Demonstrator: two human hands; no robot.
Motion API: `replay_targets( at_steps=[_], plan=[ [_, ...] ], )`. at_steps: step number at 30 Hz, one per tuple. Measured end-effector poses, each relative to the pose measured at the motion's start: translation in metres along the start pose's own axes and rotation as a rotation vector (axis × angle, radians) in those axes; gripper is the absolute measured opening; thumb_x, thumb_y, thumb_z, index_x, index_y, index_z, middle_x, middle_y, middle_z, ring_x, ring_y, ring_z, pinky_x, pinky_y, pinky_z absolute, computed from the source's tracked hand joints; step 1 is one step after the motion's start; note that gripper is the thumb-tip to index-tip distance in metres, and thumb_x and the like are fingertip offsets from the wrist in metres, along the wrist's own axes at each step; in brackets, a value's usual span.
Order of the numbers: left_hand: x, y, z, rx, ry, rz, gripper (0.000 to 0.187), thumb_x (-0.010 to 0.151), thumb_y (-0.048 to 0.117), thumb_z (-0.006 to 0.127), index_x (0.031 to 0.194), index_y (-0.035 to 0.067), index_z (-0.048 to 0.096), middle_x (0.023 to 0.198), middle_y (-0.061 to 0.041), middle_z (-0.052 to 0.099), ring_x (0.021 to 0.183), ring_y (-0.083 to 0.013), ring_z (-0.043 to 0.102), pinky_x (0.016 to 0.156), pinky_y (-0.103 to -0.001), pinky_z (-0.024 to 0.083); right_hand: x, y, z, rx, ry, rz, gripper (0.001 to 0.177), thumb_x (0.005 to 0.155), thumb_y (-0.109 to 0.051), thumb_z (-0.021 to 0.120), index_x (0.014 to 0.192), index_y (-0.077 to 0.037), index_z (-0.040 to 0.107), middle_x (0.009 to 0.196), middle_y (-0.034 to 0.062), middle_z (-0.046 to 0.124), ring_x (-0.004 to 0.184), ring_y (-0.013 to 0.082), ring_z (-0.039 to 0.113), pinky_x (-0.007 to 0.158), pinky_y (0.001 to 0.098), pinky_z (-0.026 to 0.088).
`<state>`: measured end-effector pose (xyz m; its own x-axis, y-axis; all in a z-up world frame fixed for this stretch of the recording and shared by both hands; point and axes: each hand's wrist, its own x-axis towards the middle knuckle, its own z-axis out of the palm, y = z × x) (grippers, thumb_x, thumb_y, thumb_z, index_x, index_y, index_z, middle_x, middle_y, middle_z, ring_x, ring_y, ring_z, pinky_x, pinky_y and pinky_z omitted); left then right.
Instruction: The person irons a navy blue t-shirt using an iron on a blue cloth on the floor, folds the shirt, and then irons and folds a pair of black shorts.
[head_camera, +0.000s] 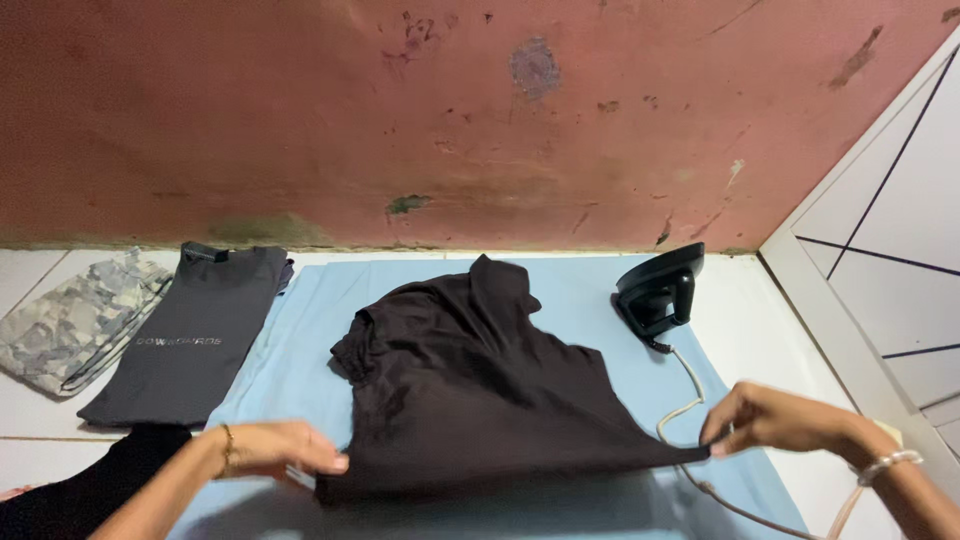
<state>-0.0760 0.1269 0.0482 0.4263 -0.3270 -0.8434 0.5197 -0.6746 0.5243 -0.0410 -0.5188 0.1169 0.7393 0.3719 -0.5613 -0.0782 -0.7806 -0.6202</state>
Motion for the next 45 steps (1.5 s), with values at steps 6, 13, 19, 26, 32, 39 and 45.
replay_targets(
  at_steps=[6,13,19,26,32,39,45],
  plan=[
    [0.022,-0.02,0.017,-0.076,-0.417,-0.113,0.032,0.098,0.037,0.079,0.104,0.007,0.069,0.116,-0.002,0.069,0.122,-0.0121,0.064,0.1,-0.042,0.058,0.029,0.013,0.013,0.014,-0.508,0.218,0.006,0.083,-0.007,0.083,0.089,-0.007,0.083,0.081,-0.0001,0.08,0.079,0.01,0.072,0.088,0.0247,0.059],
    [0.018,0.015,-0.05,-0.315,-0.256,0.096,0.042,0.094,0.033,0.072,0.109,-0.007,0.073,0.101,-0.016,0.075,0.087,-0.0213,0.074,0.083,-0.037,0.063,0.101,-0.057,-0.074,-0.07,-0.02,-0.163,0.016,0.081,-0.01,0.071,0.079,0.005,0.075,0.078,0.0059,0.071,0.063,0.0157,0.064,0.056,0.0319,0.053],
    [0.067,0.03,-0.121,-0.815,0.354,0.562,0.044,0.085,0.037,0.07,0.118,0.008,0.068,0.112,-0.003,0.075,0.102,-0.0133,0.072,0.088,-0.036,0.063,0.2,-0.133,-0.084,-0.014,0.664,-0.3,0.073,0.087,-0.038,0.073,0.145,-0.004,0.044,0.14,0.0184,0.058,0.111,0.0288,0.066,0.091,0.0389,0.055],
    [0.131,0.027,-0.053,-0.48,0.642,-0.078,0.103,0.066,0.077,0.071,0.145,0.013,0.053,0.141,-0.017,0.054,0.132,-0.0423,0.051,0.1,-0.06,0.046,0.247,-0.092,0.06,-0.401,0.517,-0.081,0.075,0.091,-0.043,0.066,0.147,-0.001,0.04,0.144,0.0263,0.047,0.13,0.0443,0.051,0.106,0.0483,0.046],
    [0.156,0.07,-0.024,-0.454,1.089,-0.192,0.101,0.059,0.073,0.079,0.149,0.038,0.049,0.149,-0.019,0.031,0.134,-0.044,0.037,0.106,-0.062,0.041,0.268,-0.048,0.105,0.0,0.525,0.547,0.083,0.096,-0.054,0.061,0.146,0.006,0.034,0.147,0.0361,0.035,0.125,0.0554,0.053,0.102,0.0556,0.049],
    [0.178,0.086,-0.047,-0.294,1.169,-0.235,0.08,0.07,0.068,0.081,0.131,0.019,0.069,0.154,-0.016,0.029,0.139,-0.0433,0.022,0.116,-0.06,0.021,0.271,0.002,0.103,-0.225,0.8,0.438,0.081,0.09,-0.058,0.067,0.134,0.007,0.048,0.141,0.0284,0.043,0.131,0.0463,0.04,0.102,0.0608,0.041],
    [0.17,0.066,-0.03,-0.6,1.363,0.047,0.063,0.076,0.055,0.078,0.12,0.01,0.072,0.148,-0.01,0.046,0.138,-0.0383,0.029,0.116,-0.054,0.03,0.266,0.037,0.095,-0.163,0.748,0.242,0.049,0.092,-0.041,0.069,0.12,-0.002,0.062,0.119,0.0239,0.067,0.116,0.0425,0.059,0.103,0.0534,0.048]
  ],
)
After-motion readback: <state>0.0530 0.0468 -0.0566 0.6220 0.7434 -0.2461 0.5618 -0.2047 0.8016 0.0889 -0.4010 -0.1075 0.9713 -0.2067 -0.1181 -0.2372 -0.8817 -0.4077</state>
